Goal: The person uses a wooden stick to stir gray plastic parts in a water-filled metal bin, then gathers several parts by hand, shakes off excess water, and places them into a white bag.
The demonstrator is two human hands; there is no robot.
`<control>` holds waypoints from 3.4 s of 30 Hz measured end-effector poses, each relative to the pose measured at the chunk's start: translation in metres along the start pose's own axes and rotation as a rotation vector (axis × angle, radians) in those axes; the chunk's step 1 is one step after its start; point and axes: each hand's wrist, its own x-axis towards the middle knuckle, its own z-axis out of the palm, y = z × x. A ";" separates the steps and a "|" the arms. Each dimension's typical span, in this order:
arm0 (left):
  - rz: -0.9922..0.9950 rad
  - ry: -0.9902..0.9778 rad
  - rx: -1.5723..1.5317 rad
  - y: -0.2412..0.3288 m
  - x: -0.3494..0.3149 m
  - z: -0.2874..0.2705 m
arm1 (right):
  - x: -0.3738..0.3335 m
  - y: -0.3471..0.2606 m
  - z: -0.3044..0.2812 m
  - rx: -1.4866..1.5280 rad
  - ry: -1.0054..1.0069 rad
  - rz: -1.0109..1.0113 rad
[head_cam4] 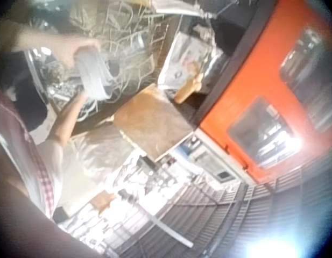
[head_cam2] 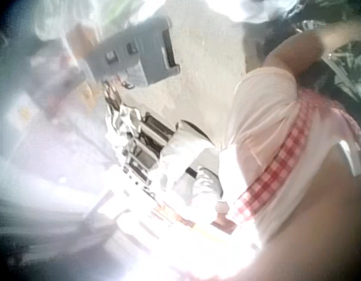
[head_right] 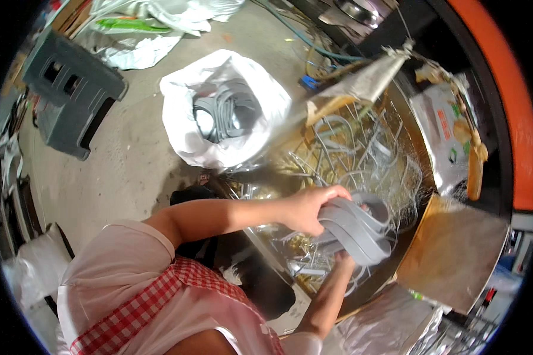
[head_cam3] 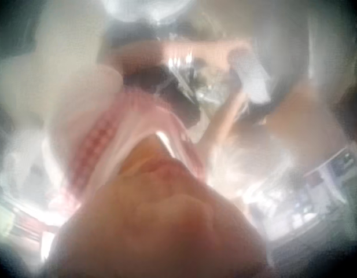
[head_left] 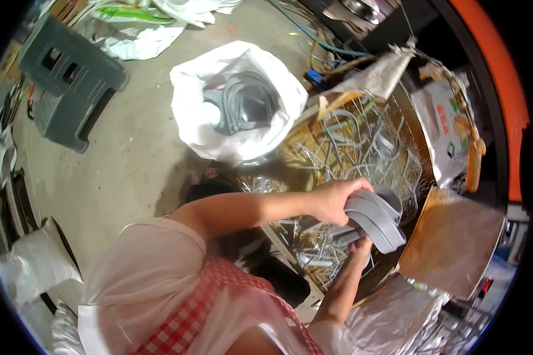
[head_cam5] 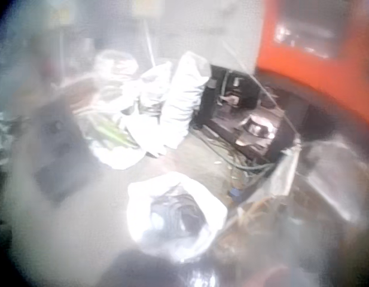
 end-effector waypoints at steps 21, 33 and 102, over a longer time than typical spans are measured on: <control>-0.248 0.567 0.172 -0.014 -0.026 -0.136 | 0.005 -0.022 0.194 -0.325 0.150 -0.349; -0.687 1.450 0.503 -0.193 -0.187 -0.327 | 0.045 0.093 0.380 -0.350 -0.119 -0.489; -0.391 -0.091 0.263 -0.066 -0.016 0.007 | 0.066 0.180 -0.032 -0.180 -0.446 0.990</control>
